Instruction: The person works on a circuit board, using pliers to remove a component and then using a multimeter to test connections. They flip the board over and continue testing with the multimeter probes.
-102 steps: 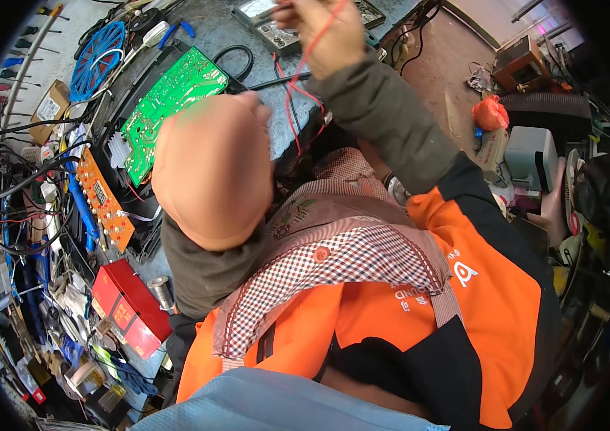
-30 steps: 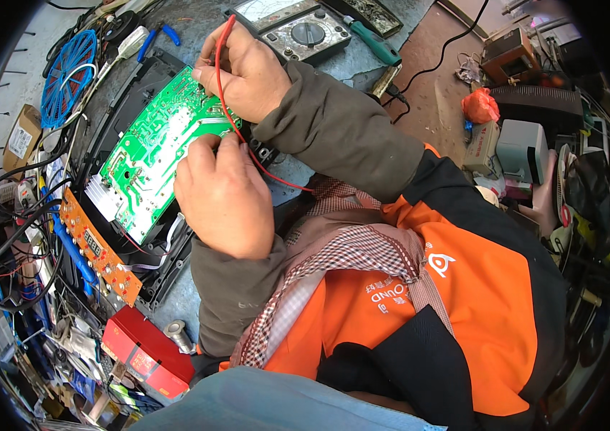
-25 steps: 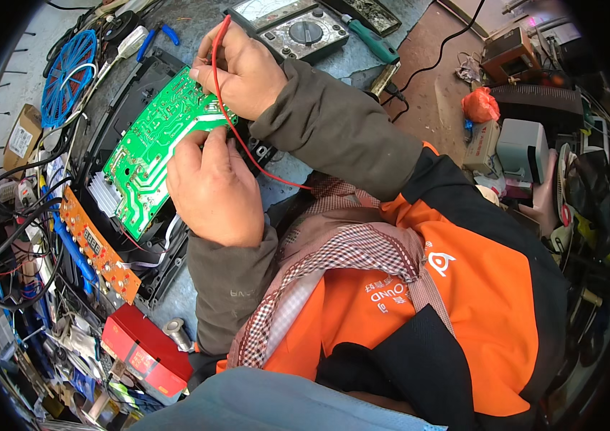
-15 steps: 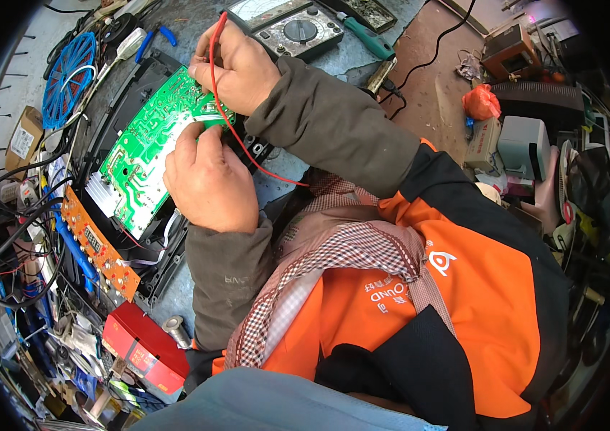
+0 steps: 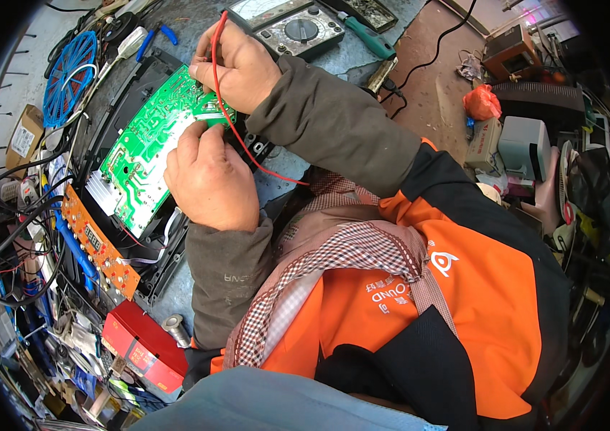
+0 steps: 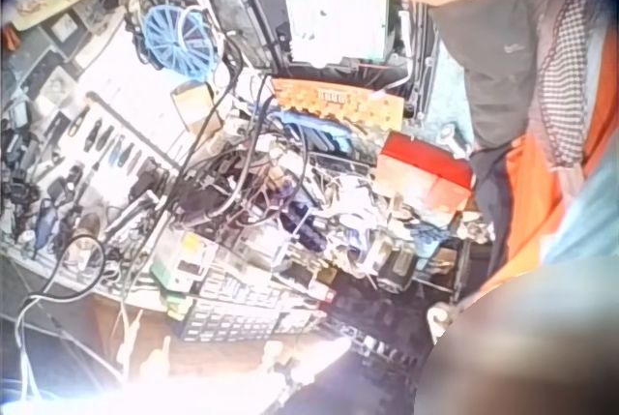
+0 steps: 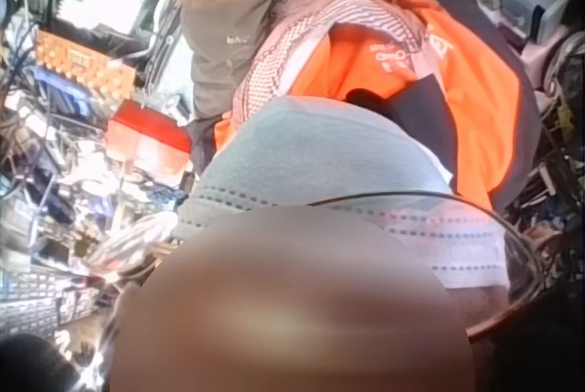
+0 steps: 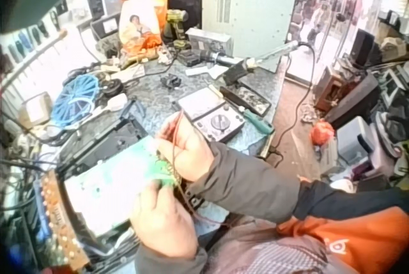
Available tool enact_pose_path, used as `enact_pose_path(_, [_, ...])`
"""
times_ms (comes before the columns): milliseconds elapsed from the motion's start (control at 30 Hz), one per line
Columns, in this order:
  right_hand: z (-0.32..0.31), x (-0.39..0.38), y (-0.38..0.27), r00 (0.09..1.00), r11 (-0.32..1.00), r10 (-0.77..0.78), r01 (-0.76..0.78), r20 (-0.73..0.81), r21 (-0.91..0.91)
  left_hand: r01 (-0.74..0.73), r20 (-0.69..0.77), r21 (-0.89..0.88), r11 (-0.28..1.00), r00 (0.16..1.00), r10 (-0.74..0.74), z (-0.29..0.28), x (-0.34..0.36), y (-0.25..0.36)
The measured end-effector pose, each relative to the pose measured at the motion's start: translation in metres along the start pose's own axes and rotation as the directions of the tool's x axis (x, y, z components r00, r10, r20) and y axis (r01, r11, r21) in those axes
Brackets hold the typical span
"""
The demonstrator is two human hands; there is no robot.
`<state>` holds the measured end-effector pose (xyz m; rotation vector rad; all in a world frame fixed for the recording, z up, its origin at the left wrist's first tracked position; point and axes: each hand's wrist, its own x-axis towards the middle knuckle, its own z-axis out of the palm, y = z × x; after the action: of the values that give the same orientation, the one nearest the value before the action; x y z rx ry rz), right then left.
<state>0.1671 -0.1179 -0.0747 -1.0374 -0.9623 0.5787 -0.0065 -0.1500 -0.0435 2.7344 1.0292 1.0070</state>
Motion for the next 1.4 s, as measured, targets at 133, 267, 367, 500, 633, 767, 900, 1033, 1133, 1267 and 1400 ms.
enact_pose_path(133, [0.0040, -0.0021, -0.0096, 1.000, 0.999, -0.007, 0.006, -0.003, -0.051, -0.002, 0.006, 0.006, 1.000, 1.000, 0.001, 0.0004, -0.0003, 0.0000])
enact_pose_path(267, [0.0007, -0.0011, -0.0036, 0.999, 0.996, -0.048, 0.050, 0.019, -0.073, 0.005, -0.021, -0.007, 1.000, 1.000, -0.005, -0.0017, 0.0023, 0.0015])
enact_pose_path(367, [0.0018, -0.0015, -0.0041, 0.999, 0.997, -0.048, 0.049, 0.013, -0.066, 0.010, -0.031, -0.003, 1.000, 0.999, -0.010, -0.0009, 0.0023, 0.0015])
enact_pose_path(500, [0.0021, -0.0022, -0.0094, 0.999, 0.993, -0.032, 0.034, 0.021, -0.115, 0.017, -0.031, -0.003, 1.000, 0.999, -0.017, -0.0018, 0.0019, 0.0016])
enact_pose_path(633, [0.0019, -0.0005, -0.0037, 0.998, 0.998, -0.050, 0.051, 0.029, -0.040, 0.013, -0.031, -0.004, 1.000, 0.999, -0.013, -0.0020, 0.0030, 0.0028])
enact_pose_path(767, [0.0023, -0.0016, -0.0085, 1.000, 0.997, -0.017, 0.018, 0.020, -0.072, 0.015, -0.033, -0.004, 1.000, 0.999, -0.015, -0.0014, 0.0020, 0.0019])
enact_pose_path(900, [0.0018, -0.0023, -0.0051, 1.000, 0.997, -0.026, 0.026, 0.000, -0.073, 0.012, -0.034, -0.002, 1.000, 0.999, -0.012, -0.0019, 0.0025, 0.0020])
enact_pose_path(1033, [0.0024, -0.0017, -0.0061, 0.997, 0.992, -0.070, 0.071, 0.010, -0.104, 0.006, -0.042, -0.006, 1.000, 0.999, -0.006, -0.0009, 0.0024, 0.0023])
enact_pose_path(1133, [0.0017, -0.0020, -0.0028, 0.997, 0.991, -0.078, 0.077, -0.006, -0.110, 0.011, -0.034, -0.004, 1.000, 0.999, -0.011, -0.0017, 0.0030, 0.0021])
enact_pose_path(1267, [0.0009, -0.0028, -0.0074, 0.997, 0.987, -0.078, 0.078, 0.005, -0.143, 0.008, -0.046, -0.011, 1.000, 0.999, -0.009, -0.0011, 0.0031, 0.0020])
enact_pose_path(1400, [0.0012, -0.0017, -0.0039, 0.998, 0.995, -0.064, 0.065, 0.008, -0.081, 0.012, -0.054, -0.010, 1.000, 0.998, -0.013, -0.0005, 0.0031, 0.0025])
